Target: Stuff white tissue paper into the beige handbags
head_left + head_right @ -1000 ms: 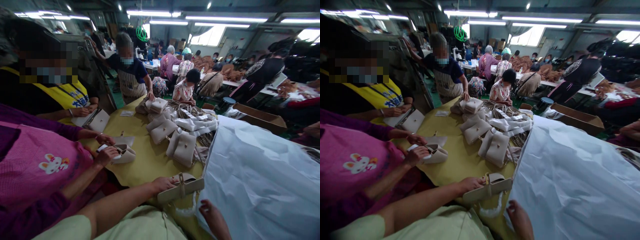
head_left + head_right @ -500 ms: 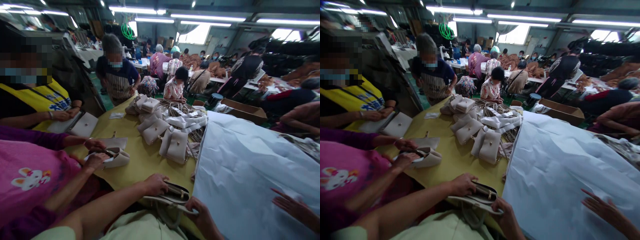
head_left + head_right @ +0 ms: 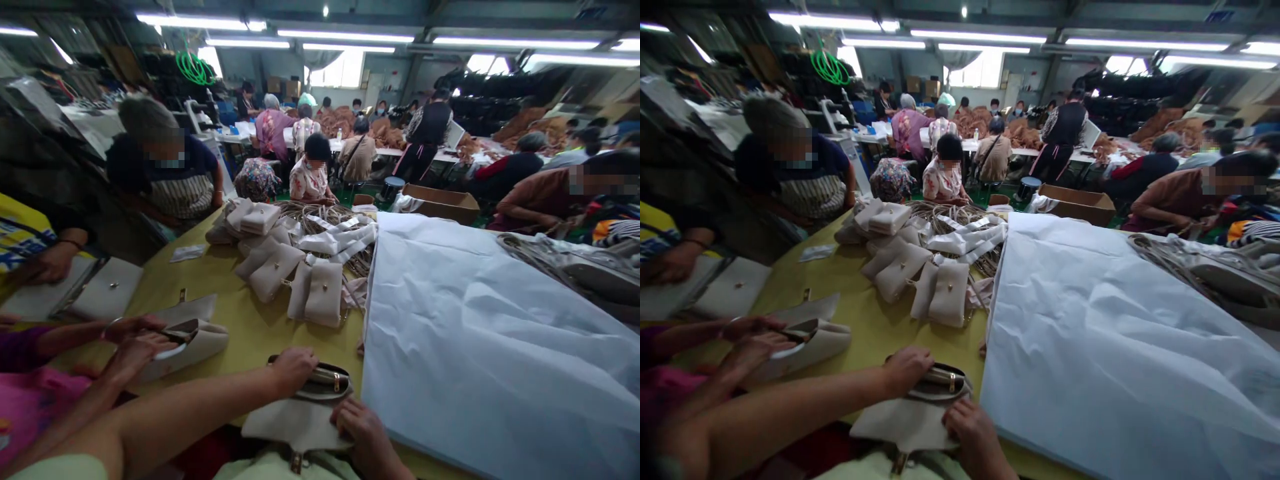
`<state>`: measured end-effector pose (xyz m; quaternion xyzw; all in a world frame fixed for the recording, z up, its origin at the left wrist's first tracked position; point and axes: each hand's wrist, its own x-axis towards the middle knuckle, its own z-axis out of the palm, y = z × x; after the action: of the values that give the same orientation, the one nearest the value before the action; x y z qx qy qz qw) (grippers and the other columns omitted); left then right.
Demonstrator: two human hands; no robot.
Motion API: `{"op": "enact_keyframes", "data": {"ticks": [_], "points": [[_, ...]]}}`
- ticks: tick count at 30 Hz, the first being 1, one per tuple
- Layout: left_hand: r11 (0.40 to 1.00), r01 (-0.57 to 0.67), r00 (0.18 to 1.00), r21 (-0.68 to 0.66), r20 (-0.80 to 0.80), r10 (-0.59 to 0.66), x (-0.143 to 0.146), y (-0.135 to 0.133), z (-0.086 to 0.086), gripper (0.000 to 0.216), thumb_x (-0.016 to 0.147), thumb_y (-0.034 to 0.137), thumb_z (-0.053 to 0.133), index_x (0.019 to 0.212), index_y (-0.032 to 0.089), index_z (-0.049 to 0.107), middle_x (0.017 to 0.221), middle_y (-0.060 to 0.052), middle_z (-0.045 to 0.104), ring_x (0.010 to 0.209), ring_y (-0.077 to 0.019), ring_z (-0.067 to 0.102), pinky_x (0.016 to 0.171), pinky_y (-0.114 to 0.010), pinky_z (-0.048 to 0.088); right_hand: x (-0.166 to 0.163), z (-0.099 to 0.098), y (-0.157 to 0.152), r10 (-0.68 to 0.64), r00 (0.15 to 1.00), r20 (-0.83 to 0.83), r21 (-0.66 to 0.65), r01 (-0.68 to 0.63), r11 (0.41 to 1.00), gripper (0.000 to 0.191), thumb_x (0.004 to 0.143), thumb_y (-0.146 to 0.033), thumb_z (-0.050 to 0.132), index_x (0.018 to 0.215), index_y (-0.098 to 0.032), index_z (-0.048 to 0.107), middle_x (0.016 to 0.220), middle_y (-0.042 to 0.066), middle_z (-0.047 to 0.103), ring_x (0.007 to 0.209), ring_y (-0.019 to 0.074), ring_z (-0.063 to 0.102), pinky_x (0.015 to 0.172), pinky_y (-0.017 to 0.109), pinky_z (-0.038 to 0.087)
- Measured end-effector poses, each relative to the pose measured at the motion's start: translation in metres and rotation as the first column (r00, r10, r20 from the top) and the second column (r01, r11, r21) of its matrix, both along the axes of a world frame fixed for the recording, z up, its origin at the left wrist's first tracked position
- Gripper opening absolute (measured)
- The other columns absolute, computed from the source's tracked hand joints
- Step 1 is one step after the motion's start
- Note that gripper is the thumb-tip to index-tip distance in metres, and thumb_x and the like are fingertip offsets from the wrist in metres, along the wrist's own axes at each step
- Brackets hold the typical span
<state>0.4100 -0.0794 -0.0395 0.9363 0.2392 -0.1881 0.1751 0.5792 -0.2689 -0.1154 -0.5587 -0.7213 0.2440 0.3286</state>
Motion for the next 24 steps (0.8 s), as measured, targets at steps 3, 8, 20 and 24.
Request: {"op": "enact_keyframes", "data": {"ticks": [3, 8, 20, 24], "points": [[0.998, -0.057, 0.998, 0.004, -0.033, 0.057, 0.006, -0.010, -0.009, 0.020, 0.091, 0.017, 0.061, 0.107, 0.016, 0.072, 0.119, -0.016, 0.066, 0.112, -0.0316, 0.065, 0.097, -0.043, 0.054, -0.007, -0.018, -0.005, 0.053, 0.994, 0.099, 0.077, -0.061, 0.995, 0.021, 0.073, -0.010, 0.067, 0.072, -0.023, 0.051, 0.078, -0.001, 0.072, 0.075, 0.0162, 0.061, 0.070, 0.028, 0.040], [0.984, -0.175, 0.985, -0.038, -0.009, 0.175, 0.007, -0.024, -0.014, 0.023, 0.095, 0.022, 0.055, 0.105, 0.017, 0.075, 0.117, -0.016, 0.068, 0.116, -0.0299, 0.062, 0.102, -0.043, 0.051, -0.007, -0.024, -0.014, 0.034, 0.999, 0.037, 0.038, -0.035, 0.999, 0.023, 0.068, -0.006, 0.069, 0.074, -0.023, 0.054, 0.081, -0.002, 0.072, 0.079, 0.0161, 0.060, 0.073, 0.028, 0.039], [0.955, -0.262, 0.963, -0.138, 0.032, 0.268, 0.010, -0.023, -0.028, 0.031, 0.074, 0.012, 0.055, 0.100, 0.022, 0.069, 0.143, -0.010, 0.060, 0.137, -0.0280, 0.055, 0.107, -0.043, 0.048, 0.017, -0.003, -0.005, 0.097, 0.963, -0.250, -0.070, -0.118, 0.991, 0.031, 0.070, -0.046, 0.087, 0.085, -0.025, 0.069, 0.095, 0.001, 0.081, 0.090, 0.0193, 0.072, 0.084, 0.030, 0.052], [0.949, -0.312, 0.947, -0.037, -0.092, 0.308, 0.011, -0.019, -0.044, 0.053, 0.075, 0.008, 0.054, 0.124, 0.026, 0.068, 0.155, -0.010, 0.055, 0.150, -0.0300, 0.045, 0.119, -0.051, 0.042, 0.129, 0.011, -0.017, -0.416, 0.877, -0.242, -0.142, 0.392, 0.909, 0.048, 0.083, -0.070, 0.070, 0.090, -0.023, 0.077, 0.091, 0.007, 0.080, 0.088, 0.0229, 0.073, 0.084, 0.035, 0.057]]}}
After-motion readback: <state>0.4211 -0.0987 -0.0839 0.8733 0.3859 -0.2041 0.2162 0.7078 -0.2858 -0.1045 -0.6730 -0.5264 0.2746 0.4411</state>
